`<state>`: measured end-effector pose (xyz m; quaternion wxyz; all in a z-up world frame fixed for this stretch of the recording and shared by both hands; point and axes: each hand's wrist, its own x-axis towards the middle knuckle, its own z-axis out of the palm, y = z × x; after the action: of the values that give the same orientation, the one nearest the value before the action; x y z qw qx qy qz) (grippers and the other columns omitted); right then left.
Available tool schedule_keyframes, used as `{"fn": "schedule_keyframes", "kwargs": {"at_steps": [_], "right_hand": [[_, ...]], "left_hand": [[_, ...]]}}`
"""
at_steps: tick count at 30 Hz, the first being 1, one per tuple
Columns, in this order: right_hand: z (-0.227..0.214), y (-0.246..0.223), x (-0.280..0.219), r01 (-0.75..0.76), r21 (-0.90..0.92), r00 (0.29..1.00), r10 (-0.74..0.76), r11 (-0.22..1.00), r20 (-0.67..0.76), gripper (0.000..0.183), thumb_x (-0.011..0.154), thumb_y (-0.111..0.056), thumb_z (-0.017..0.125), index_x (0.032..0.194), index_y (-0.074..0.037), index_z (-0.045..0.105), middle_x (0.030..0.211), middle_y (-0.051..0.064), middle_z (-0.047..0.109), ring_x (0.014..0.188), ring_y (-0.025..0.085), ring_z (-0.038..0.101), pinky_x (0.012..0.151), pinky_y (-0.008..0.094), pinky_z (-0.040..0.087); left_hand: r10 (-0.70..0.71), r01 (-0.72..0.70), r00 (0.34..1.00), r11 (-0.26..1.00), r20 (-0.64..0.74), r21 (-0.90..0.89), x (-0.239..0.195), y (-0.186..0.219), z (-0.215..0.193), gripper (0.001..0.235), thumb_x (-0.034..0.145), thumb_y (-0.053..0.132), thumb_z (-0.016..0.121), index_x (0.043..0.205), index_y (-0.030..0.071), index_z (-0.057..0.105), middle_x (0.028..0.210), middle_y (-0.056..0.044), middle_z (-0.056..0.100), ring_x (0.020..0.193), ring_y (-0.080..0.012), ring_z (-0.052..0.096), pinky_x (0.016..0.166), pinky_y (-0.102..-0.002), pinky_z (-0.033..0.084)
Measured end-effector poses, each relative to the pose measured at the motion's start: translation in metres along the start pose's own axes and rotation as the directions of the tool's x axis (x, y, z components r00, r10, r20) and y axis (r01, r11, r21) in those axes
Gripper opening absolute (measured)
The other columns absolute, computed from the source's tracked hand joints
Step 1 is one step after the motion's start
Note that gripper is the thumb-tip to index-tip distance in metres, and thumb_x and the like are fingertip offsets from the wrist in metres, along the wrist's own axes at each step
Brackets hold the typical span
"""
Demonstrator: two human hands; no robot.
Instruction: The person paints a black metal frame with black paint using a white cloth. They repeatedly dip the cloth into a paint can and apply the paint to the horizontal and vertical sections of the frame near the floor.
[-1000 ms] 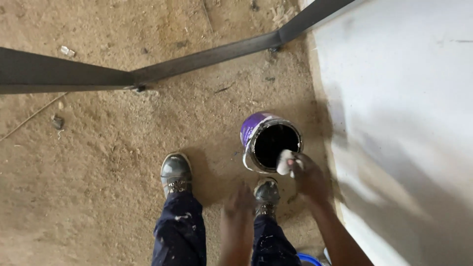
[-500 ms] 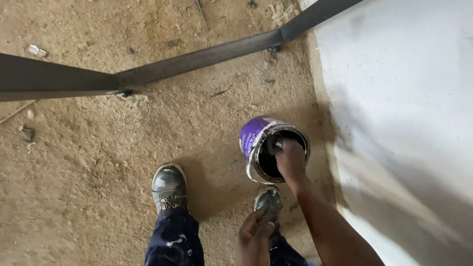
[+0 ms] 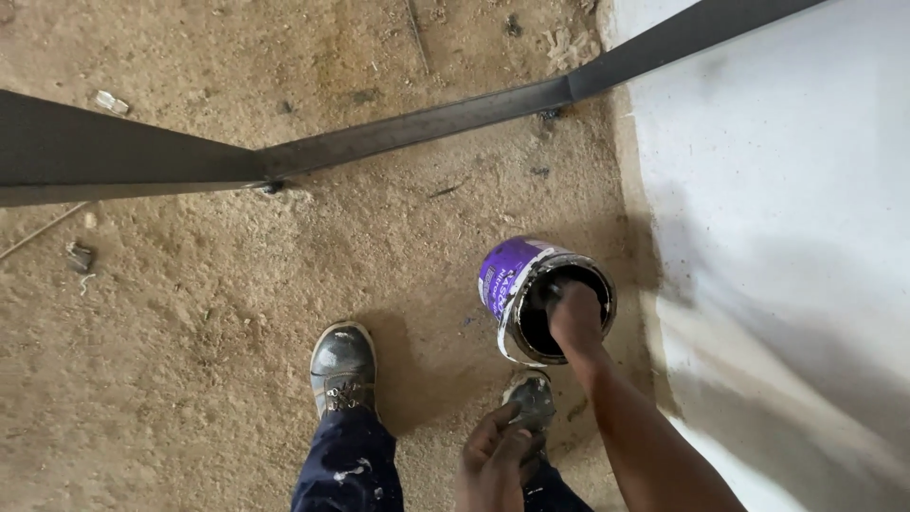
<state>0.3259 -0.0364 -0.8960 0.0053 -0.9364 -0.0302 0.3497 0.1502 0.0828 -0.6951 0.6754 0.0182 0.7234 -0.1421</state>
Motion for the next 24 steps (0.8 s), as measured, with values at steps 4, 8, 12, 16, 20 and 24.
{"fn": "schedule_keyframes", "kwargs": {"at_steps": [4,8,12,16,20,24], "right_hand": [[-0.020,-0.016,-0.014,-0.129,0.203,0.992,0.129,0.971,0.010,0.028,0.093,-0.010,0.059,0.114,-0.003,0.075,0.102,0.017,0.077,0.088,0.033,0.073,0.072,0.041,0.054],[-0.037,-0.018,-0.017,-0.490,0.600,0.865,0.437,0.632,0.246,0.032,0.101,-0.022,0.048,0.113,-0.006,0.074,0.106,0.017,0.074,0.087,0.029,0.068,0.063,0.040,0.052],[-0.037,-0.002,-0.020,-0.539,0.747,0.815,0.466,0.390,0.345,0.021,0.096,-0.031,0.053,0.094,-0.012,0.061,0.082,0.009,0.064,0.068,0.022,0.057,0.042,0.030,0.034],[-0.062,-0.026,-0.046,-0.617,0.739,0.761,0.444,0.270,0.473,0.026,0.102,-0.014,0.040,0.107,-0.001,0.062,0.089,0.018,0.063,0.062,0.020,0.053,0.039,0.024,0.032],[-0.051,-0.026,-0.044,-0.634,0.722,0.754,0.427,0.276,0.499,0.020,0.100,-0.011,0.051,0.107,-0.003,0.068,0.087,0.017,0.069,0.065,0.023,0.060,0.041,0.024,0.040],[-0.051,-0.027,-0.045,-0.588,0.727,0.807,0.317,0.353,0.499,0.013,0.092,-0.017,0.063,0.098,-0.006,0.066,0.083,0.012,0.068,0.062,0.019,0.057,0.042,0.023,0.035]], "left_hand": [[-0.019,0.020,1.000,0.995,-0.010,0.097,-0.009,0.008,0.001,0.044,0.090,0.004,0.062,0.132,0.006,0.077,0.121,-0.016,0.080,0.102,-0.0326,0.078,0.086,-0.042,0.060],[0.045,-0.046,0.998,0.999,0.049,0.015,0.006,-0.003,-0.004,0.042,0.089,-0.001,0.062,0.128,0.001,0.079,0.109,-0.020,0.082,0.088,-0.0324,0.076,0.076,-0.040,0.060],[0.009,-0.009,0.999,1.000,0.050,0.004,0.008,-0.004,-0.001,0.041,0.091,-0.002,0.062,0.128,0.001,0.078,0.114,-0.021,0.080,0.091,-0.0334,0.075,0.078,-0.041,0.060],[0.030,-0.037,0.997,0.995,0.075,0.097,0.004,-0.003,-0.001,0.044,0.088,0.004,0.063,0.129,0.006,0.079,0.116,-0.018,0.082,0.092,-0.0309,0.076,0.077,-0.038,0.060],[0.021,-0.036,0.994,0.988,0.106,0.148,-0.014,0.007,0.001,0.045,0.090,0.009,0.061,0.130,0.009,0.080,0.110,-0.014,0.084,0.093,-0.0259,0.074,0.082,-0.035,0.056],[0.026,-0.035,0.998,0.981,0.050,0.192,-0.031,0.015,0.006,0.041,0.089,0.010,0.063,0.126,0.009,0.081,0.111,-0.012,0.087,0.095,-0.0271,0.079,0.086,-0.034,0.060]]}}
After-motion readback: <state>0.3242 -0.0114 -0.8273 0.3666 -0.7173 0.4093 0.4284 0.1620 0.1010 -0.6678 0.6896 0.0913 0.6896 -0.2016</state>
